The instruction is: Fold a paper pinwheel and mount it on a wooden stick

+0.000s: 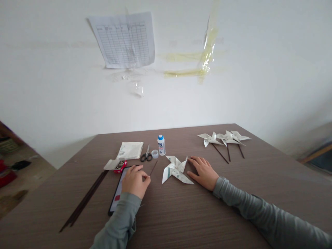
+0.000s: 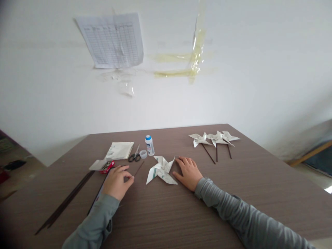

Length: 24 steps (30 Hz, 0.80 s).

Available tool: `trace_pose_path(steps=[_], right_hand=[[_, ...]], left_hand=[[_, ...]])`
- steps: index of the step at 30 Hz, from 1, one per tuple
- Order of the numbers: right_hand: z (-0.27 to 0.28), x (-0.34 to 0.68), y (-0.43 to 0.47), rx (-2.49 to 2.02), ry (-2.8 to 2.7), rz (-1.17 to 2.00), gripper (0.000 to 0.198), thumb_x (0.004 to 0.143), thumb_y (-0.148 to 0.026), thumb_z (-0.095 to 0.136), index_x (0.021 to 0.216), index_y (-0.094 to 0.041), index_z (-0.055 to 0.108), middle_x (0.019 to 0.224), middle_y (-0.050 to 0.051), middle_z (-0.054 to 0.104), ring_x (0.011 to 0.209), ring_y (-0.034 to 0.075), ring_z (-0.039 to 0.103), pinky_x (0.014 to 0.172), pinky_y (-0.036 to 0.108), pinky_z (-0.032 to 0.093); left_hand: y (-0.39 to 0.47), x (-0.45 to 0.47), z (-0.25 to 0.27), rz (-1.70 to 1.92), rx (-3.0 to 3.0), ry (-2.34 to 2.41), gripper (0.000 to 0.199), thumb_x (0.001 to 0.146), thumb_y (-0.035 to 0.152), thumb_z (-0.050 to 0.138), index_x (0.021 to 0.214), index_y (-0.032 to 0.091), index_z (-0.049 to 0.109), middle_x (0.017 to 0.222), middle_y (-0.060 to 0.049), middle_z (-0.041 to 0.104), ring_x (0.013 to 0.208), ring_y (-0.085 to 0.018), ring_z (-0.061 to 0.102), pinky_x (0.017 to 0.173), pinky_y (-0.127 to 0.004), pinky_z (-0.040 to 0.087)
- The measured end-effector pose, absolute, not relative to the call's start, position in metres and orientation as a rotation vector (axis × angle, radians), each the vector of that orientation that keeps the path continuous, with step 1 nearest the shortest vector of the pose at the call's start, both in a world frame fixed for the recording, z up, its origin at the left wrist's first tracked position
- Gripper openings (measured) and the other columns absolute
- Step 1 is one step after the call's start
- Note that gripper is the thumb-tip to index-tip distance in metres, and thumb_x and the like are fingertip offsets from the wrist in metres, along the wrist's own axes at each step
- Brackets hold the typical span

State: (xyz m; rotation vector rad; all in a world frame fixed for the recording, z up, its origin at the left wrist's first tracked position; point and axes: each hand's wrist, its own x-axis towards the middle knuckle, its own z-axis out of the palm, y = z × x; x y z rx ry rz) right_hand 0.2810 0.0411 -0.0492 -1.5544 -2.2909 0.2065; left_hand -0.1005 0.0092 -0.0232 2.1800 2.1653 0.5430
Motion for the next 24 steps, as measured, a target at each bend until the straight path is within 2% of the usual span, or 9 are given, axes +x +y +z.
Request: trace_pose_path(steps=[2,4,6,8,15,20,24], right_hand=[[-0.048,0.28,0.04,-1.567,-2.295,0.201,0.061,0.119,-0.035,0.081,0.178,-0.019,0.08,0.183,0.026,0.078,0.172,0.049,0.073,0.149,0.071,0.057],[-0.047,0.28,0.04,-1.569,-2.296,0.189,0.06,0.118,-0.035,0.082,0.177,-0.021,0.081,0.183,0.024,0.079,0.172,0.048,0.074,0.149,0.07,0.058],[-0.047,0.28,0.041,-1.565,-2.294,0.191,0.06,0.118,-0.035,0.082,0.177,-0.022,0.081,0.183,0.024,0.079,0.172,0.048,0.074,0.149,0.07,0.058],[-0.046,0.28,0.041,-1.564,-2.298,0.216,0.061,0.119,-0.036,0.081,0.178,-0.02,0.08,0.184,0.025,0.077,0.173,0.048,0.072,0.149,0.072,0.057],[-0.045,0.282,0.04,-1.569,-2.273,0.265,0.06,0.118,-0.04,0.082,0.176,-0.025,0.081,0.184,0.023,0.077,0.173,0.048,0.071,0.149,0.072,0.055],[-0.044,0.287,0.048,-1.475,-2.186,0.323,0.053,0.12,-0.036,0.076,0.171,-0.027,0.084,0.175,0.02,0.083,0.165,0.043,0.077,0.145,0.068,0.06],[-0.033,0.285,0.062,-1.373,-2.123,0.317,0.047,0.121,-0.033,0.074,0.165,-0.024,0.087,0.169,0.02,0.087,0.163,0.042,0.078,0.147,0.066,0.057]], left_hand=[[0.008,-0.083,-0.025,0.468,2.17,2.141,0.02,0.103,0.032,0.085,0.092,0.034,0.102,0.169,-0.005,0.093,0.174,-0.044,0.075,0.144,-0.064,0.065],[0.007,-0.07,-0.026,0.397,2.17,2.126,0.02,0.105,0.029,0.085,0.092,0.034,0.1,0.175,-0.004,0.09,0.182,-0.045,0.067,0.15,-0.074,0.058],[0.007,-0.063,-0.027,0.381,2.161,2.126,0.023,0.107,0.025,0.083,0.094,0.032,0.1,0.179,-0.006,0.087,0.186,-0.046,0.062,0.152,-0.082,0.051],[0.007,-0.06,-0.027,0.383,2.15,2.127,0.023,0.109,0.022,0.081,0.098,0.031,0.099,0.181,-0.009,0.086,0.187,-0.047,0.061,0.152,-0.085,0.05],[0.008,-0.059,-0.022,0.347,2.126,2.148,0.014,0.113,0.024,0.084,0.109,0.028,0.097,0.184,-0.014,0.082,0.183,-0.045,0.065,0.15,-0.073,0.051],[0.007,-0.059,-0.017,0.437,2.127,2.158,0.01,0.111,0.025,0.089,0.107,0.031,0.096,0.173,-0.013,0.088,0.172,-0.043,0.072,0.141,-0.063,0.057],[0.006,-0.058,-0.015,0.453,2.142,2.136,0.014,0.11,0.023,0.088,0.11,0.033,0.098,0.165,-0.011,0.09,0.168,-0.04,0.073,0.143,-0.061,0.057]])
